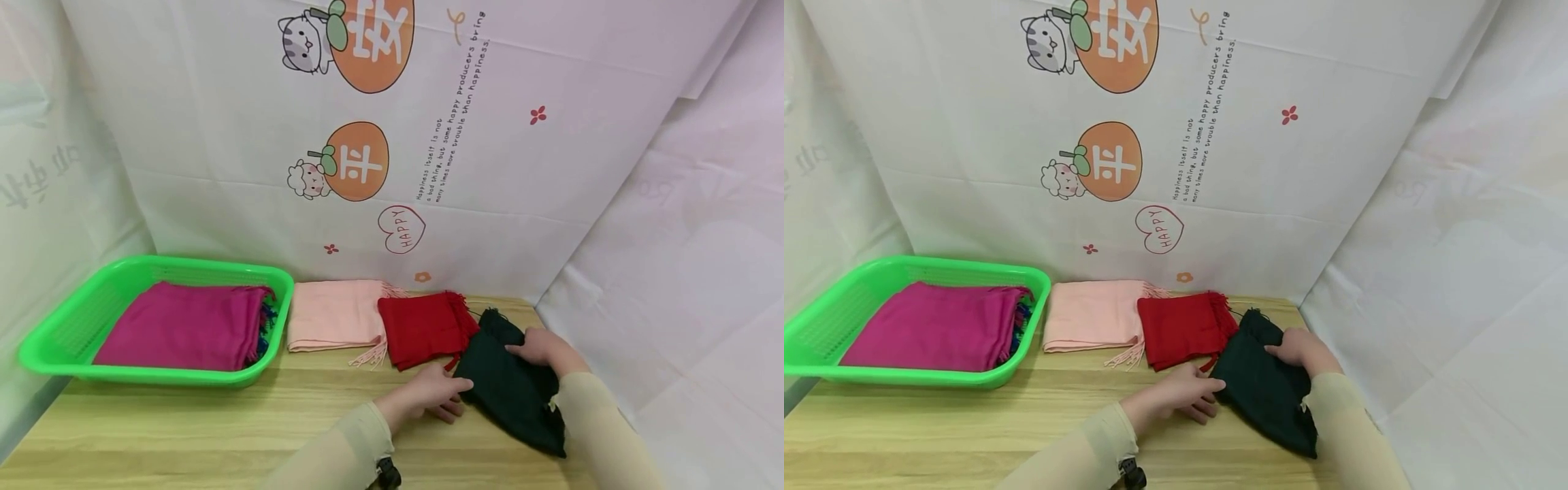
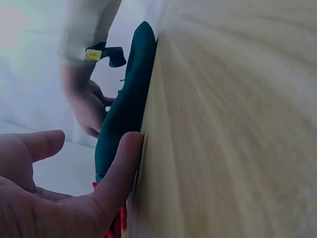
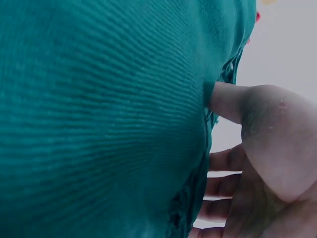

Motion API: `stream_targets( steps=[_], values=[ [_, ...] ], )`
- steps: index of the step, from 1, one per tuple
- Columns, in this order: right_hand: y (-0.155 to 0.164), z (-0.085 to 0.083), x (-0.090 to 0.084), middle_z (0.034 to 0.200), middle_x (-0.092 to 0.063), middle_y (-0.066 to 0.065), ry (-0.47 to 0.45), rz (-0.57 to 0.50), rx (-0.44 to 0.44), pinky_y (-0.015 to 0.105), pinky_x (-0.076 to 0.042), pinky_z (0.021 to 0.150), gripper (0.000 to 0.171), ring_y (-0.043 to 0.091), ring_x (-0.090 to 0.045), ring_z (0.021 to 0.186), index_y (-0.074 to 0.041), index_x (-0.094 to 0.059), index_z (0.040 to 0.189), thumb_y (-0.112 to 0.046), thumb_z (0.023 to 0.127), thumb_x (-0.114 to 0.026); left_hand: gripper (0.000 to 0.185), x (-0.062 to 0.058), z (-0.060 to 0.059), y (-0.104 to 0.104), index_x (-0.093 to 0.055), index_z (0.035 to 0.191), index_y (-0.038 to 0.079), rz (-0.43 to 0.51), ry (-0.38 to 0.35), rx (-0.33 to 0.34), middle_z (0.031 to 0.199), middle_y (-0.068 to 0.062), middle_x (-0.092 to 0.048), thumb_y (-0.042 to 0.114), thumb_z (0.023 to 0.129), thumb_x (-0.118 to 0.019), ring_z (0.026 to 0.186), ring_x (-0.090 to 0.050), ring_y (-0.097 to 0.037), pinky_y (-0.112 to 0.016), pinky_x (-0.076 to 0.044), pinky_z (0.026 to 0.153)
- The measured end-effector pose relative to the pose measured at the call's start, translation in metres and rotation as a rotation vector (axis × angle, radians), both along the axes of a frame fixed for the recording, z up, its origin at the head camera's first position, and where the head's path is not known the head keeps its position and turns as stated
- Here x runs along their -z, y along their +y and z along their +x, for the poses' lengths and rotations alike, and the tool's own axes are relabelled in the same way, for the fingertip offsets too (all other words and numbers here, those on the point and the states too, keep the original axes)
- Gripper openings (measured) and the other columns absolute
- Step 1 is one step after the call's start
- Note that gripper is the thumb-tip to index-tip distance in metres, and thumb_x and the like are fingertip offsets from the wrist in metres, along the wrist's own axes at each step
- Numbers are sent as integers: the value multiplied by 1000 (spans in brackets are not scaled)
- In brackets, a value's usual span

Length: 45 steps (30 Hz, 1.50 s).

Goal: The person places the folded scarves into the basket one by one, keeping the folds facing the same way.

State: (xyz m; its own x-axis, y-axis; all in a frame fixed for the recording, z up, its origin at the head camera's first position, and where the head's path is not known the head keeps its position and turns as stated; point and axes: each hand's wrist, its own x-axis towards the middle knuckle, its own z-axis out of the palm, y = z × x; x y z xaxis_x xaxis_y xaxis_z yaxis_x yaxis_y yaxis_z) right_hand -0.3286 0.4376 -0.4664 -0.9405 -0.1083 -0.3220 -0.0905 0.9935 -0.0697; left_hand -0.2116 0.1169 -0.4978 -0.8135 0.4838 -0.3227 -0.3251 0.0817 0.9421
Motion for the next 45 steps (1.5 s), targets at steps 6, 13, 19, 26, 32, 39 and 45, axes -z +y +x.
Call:
stream_targets(
  steps=[6,13,19,26,32,39,45],
  values=[
    [-9,15,-4,104,-71,27,0,33,-51,62,-58,93,56,41,-73,96,11,-72,105,-43,113,-63,49,0,0,-4,-59,133,-4,-35,32,2,101,-18,-72,31,105,-80,82,-80,-33,-41,-68,68],
    [-17,31,-12,100,-73,15,-13,24,32,74,-54,90,50,36,-71,93,-3,-75,96,-48,112,-62,35,-2,5,-8,-65,117,-3,-82,52,15,85,-22,-78,26,105,-79,72,-81,-36,-39,-66,58],
    [-18,35,-11,91,-70,13,13,3,5,59,-58,88,50,29,-68,83,1,-73,94,-44,112,-63,32,-1,9,-3,-67,109,-2,-57,15,19,85,-21,-80,26,104,-81,78,-83,-37,-40,-68,64],
    [-10,38,-8,88,-65,11,31,-85,45,53,-56,82,51,27,-63,79,1,-69,98,-48,110,-67,32,3,11,7,-66,114,-2,56,-42,-13,97,-20,-78,24,103,-82,89,-83,-35,-41,-69,77],
    [0,36,-5,98,-67,17,23,-140,72,54,-56,83,63,30,-64,85,13,-66,117,-50,110,-68,46,9,14,16,-56,133,-6,193,-133,-24,109,-20,-74,18,103,-81,98,-81,-36,-48,-68,88],
    [5,37,-1,98,-67,17,22,-165,81,54,-56,82,67,30,-63,85,13,-65,118,-53,110,-66,66,14,12,20,-41,148,-14,292,-232,-21,125,-29,-68,15,103,-80,105,-79,-43,-57,-65,93],
    [6,37,-1,114,-70,27,27,-178,82,58,-57,88,77,34,-67,95,19,-62,131,-55,110,-65,65,17,6,20,-43,149,-15,325,-289,41,127,-36,-67,16,105,-78,112,-76,-46,-58,-62,100]
  ],
)
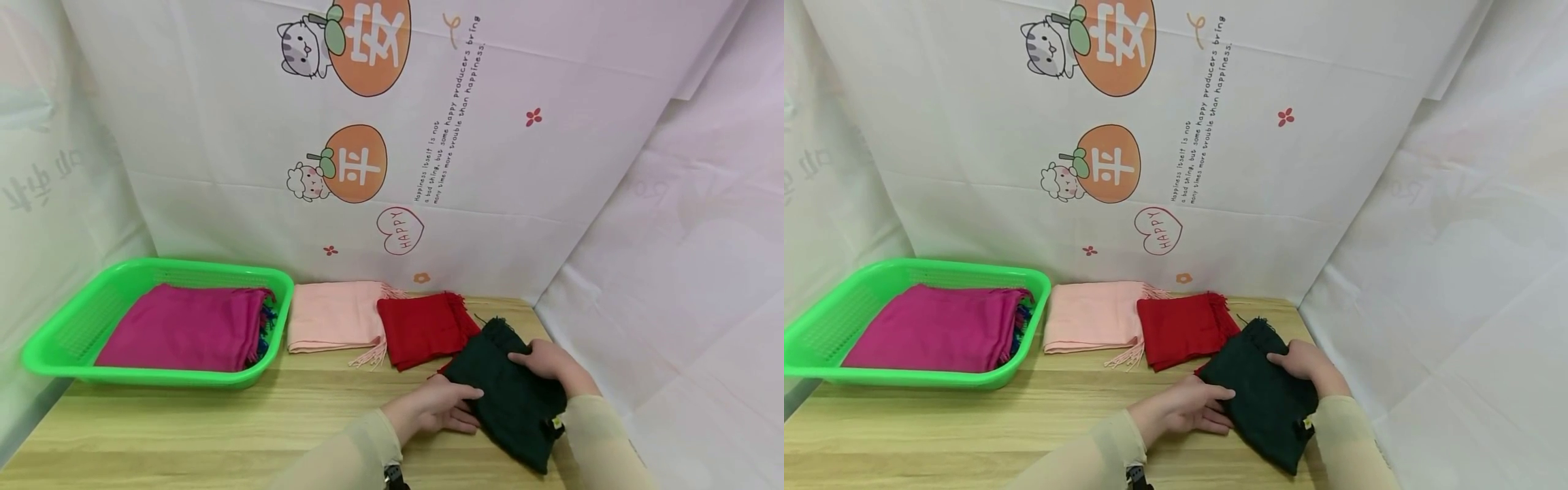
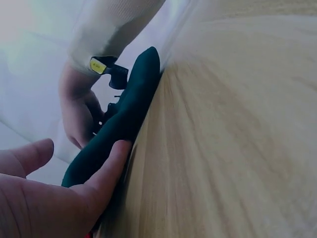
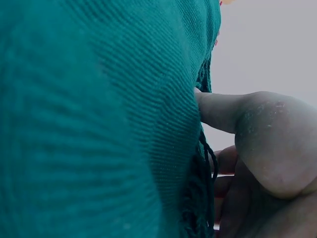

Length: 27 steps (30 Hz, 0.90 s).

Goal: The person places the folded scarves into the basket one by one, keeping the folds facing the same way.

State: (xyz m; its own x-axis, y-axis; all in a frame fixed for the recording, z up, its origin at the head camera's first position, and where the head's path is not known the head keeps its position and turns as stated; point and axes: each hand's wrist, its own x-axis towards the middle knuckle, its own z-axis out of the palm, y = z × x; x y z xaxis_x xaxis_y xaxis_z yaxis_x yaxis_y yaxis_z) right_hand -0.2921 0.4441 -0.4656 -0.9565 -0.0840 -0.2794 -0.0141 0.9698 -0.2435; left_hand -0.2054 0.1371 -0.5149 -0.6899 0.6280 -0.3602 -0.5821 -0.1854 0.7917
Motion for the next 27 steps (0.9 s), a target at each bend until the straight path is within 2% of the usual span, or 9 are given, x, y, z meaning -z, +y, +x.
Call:
stream_targets(
  steps=[5,11,14,16,21,24,27],
  values=[
    [3,-1,2,124,-68,35,-14,-24,11,61,-57,92,88,39,-69,104,23,-57,138,-61,110,-61,60,1,-3,5,-47,146,-13,-6,-6,-25,123,-32,-69,17,104,-79,111,-76,-46,-61,-62,99],
    [7,-3,4,125,-69,35,-16,-101,29,59,-58,93,100,38,-70,105,23,-57,138,-72,106,-60,59,3,-4,17,-48,147,-8,-20,26,-153,123,-22,-71,16,104,-81,109,-77,-44,-63,-64,94],
    [10,-2,6,129,-67,37,-25,-145,43,58,-58,95,102,39,-70,109,23,-56,139,-71,104,-66,62,4,-3,20,-45,150,-10,-36,39,-206,123,-24,-71,16,105,-79,108,-78,-45,-63,-64,92],
    [11,-2,7,137,-63,41,-34,-174,54,60,-58,99,105,45,-68,117,24,-53,143,-71,102,-69,61,4,-3,21,-45,150,-10,-41,49,-228,121,-24,-72,16,106,-78,107,-78,-46,-63,-65,90],
    [12,-1,7,152,-48,48,-67,-245,72,67,-52,109,112,60,-55,136,27,-43,150,-66,98,-78,61,5,-1,24,-40,152,-12,-84,77,-281,121,-25,-69,11,107,-73,100,-79,-45,-62,-66,85],
    [12,1,7,155,-47,47,-84,-277,72,67,-50,111,111,60,-53,139,27,-41,152,-61,97,-81,62,7,-1,23,-37,154,-14,-104,100,-297,123,-26,-66,8,106,-71,98,-79,-45,-61,-67,83],
    [13,3,6,157,-46,45,-105,-305,63,68,-49,113,110,60,-51,142,25,-40,155,-58,97,-83,58,7,-1,20,-40,152,-14,-105,129,-295,122,-24,-66,7,106,-69,96,-79,-43,-60,-67,81]
  ],
)
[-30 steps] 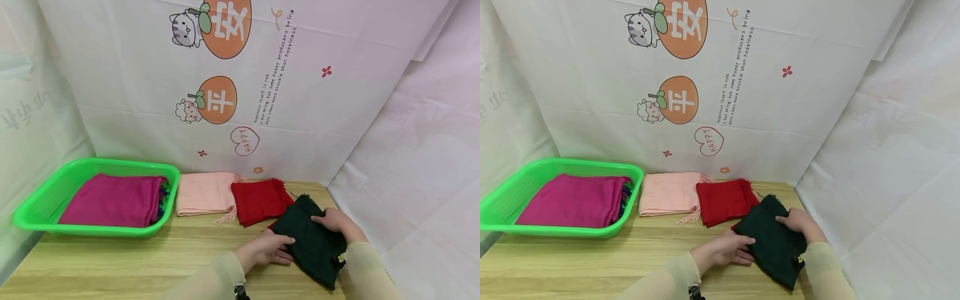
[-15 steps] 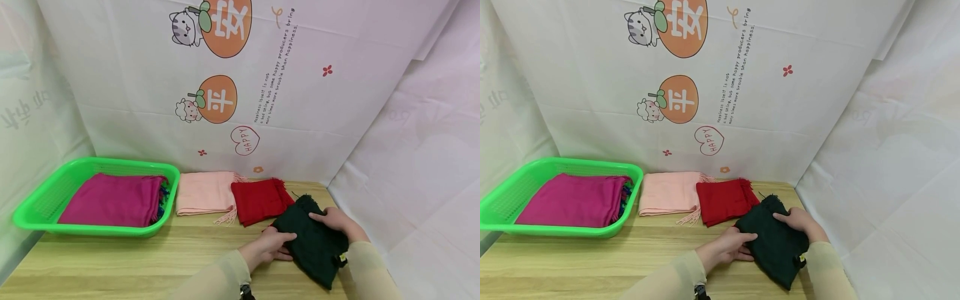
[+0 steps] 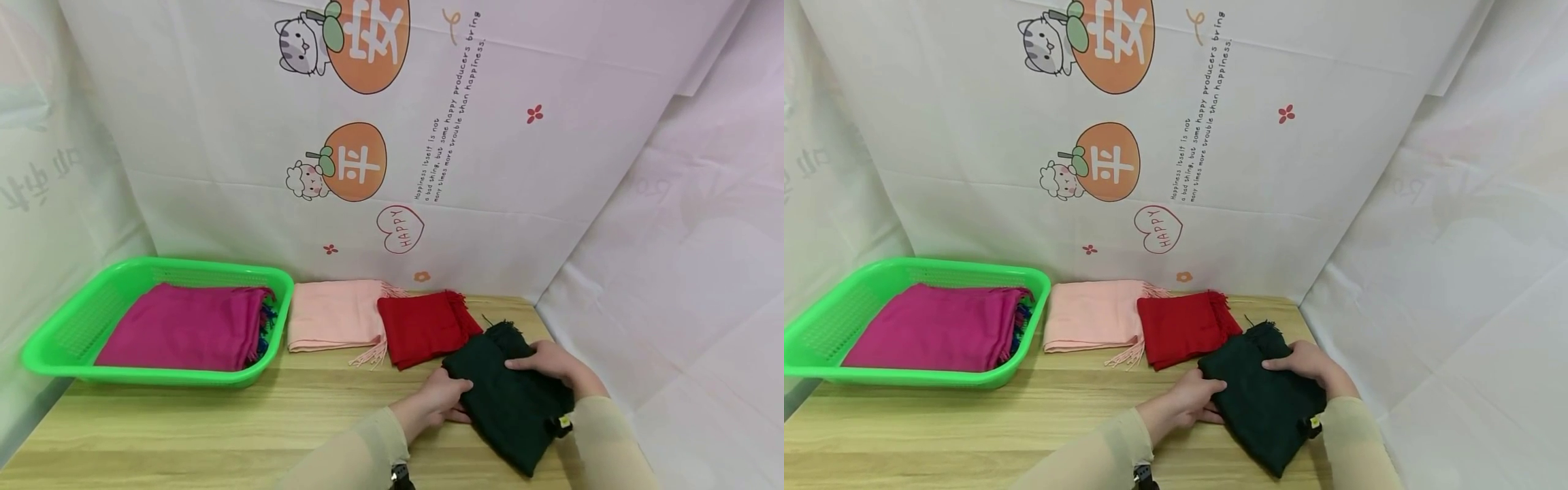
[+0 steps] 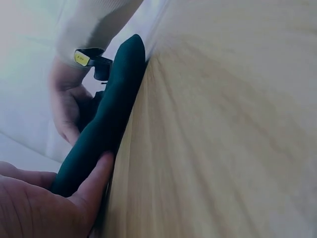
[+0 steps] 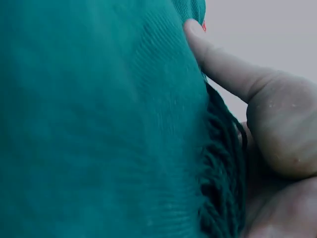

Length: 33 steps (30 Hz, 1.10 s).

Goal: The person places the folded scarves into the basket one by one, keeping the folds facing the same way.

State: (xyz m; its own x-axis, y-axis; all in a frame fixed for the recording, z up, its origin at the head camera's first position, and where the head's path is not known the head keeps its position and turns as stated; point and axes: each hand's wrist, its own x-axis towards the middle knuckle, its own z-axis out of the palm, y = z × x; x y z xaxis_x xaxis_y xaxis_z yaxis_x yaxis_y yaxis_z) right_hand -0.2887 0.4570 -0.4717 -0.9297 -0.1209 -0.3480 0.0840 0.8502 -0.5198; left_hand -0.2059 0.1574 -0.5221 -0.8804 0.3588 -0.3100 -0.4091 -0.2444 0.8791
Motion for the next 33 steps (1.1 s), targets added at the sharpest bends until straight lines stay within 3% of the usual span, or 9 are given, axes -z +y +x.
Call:
stream_targets(
  steps=[6,12,17,27,33],
  values=[
    [-1,4,-1,160,-49,38,-57,-62,-24,68,-46,116,107,55,-52,145,15,-41,162,-54,95,-88,53,-6,1,-7,-47,149,-10,-16,28,17,116,-18,-70,11,106,-71,93,-80,-36,-56,-68,79],
    [-3,5,1,160,-51,35,-50,-56,-36,66,-46,116,110,54,-52,145,12,-41,164,-48,89,-94,72,-7,0,-12,-36,154,-12,59,-76,47,124,-26,-68,8,100,-80,102,-78,-50,-63,-66,83],
    [-3,3,2,156,-57,32,-36,-60,-61,66,-48,115,102,52,-55,142,11,-48,160,-42,88,-96,66,-3,-3,-15,-41,151,-9,96,-109,75,129,-26,-68,5,100,-80,110,-75,-53,-67,-63,90],
    [-4,2,8,148,-67,20,-27,-127,-69,61,-52,112,81,40,-63,134,2,-62,153,-34,88,-97,63,-7,6,-15,-40,158,-8,-29,25,23,125,-20,-66,7,106,-72,95,-78,-37,-58,-68,78],
    [-2,8,8,158,-59,26,-4,-134,-81,65,-48,115,89,49,-54,144,3,-55,159,-34,89,-96,66,-7,11,-14,-38,162,-9,-97,77,-12,133,-22,-61,6,107,-70,88,-73,-34,-52,-69,71]
  ],
)
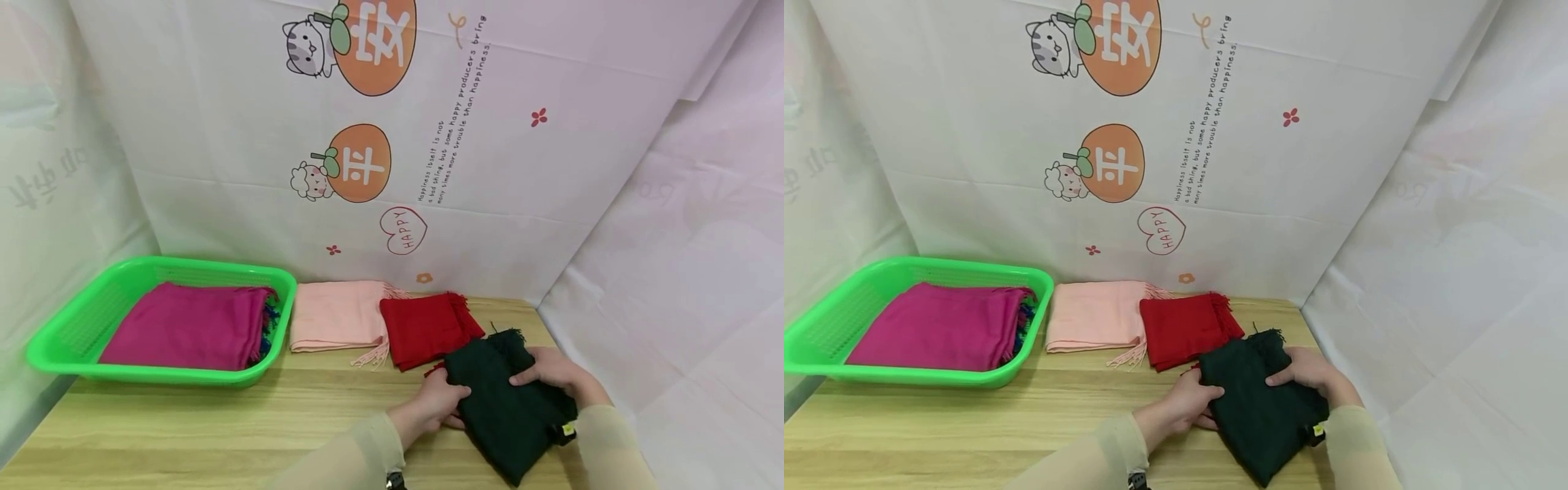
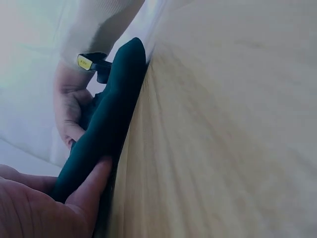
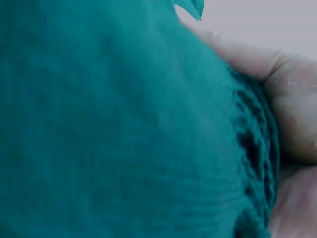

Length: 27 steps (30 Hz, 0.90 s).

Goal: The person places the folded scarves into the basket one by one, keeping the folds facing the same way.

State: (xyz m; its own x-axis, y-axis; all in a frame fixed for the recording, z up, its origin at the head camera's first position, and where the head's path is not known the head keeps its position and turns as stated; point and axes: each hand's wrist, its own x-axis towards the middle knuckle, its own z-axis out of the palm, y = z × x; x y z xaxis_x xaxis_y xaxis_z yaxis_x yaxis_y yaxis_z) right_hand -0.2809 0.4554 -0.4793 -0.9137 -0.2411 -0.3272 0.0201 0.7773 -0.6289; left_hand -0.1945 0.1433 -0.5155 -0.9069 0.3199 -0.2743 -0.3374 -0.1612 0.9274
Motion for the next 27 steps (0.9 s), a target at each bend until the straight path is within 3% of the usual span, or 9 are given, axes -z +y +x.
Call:
stream_targets(
  steps=[10,19,27],
  values=[
    [3,2,3,142,-72,12,-66,-200,-56,37,-59,98,67,27,-69,122,-5,-63,155,-27,98,-89,64,-8,5,-8,-41,165,-1,-46,40,-17,151,-22,-56,13,110,-69,110,-67,-31,-49,-68,73],
    [-6,7,-4,134,-75,16,-167,-425,-75,47,-64,97,54,37,-74,116,2,-61,149,-14,101,-82,61,-15,7,-25,-42,165,3,33,61,-11,143,-20,-62,14,110,-67,102,-72,-30,-51,-67,69],
    [-20,12,-8,138,-72,16,-154,-473,-74,47,-63,99,60,36,-72,120,3,-56,152,-12,101,-82,57,-21,3,-47,-42,163,4,78,58,6,137,-18,-66,15,112,-65,101,-76,-32,-57,-67,75]
  ],
)
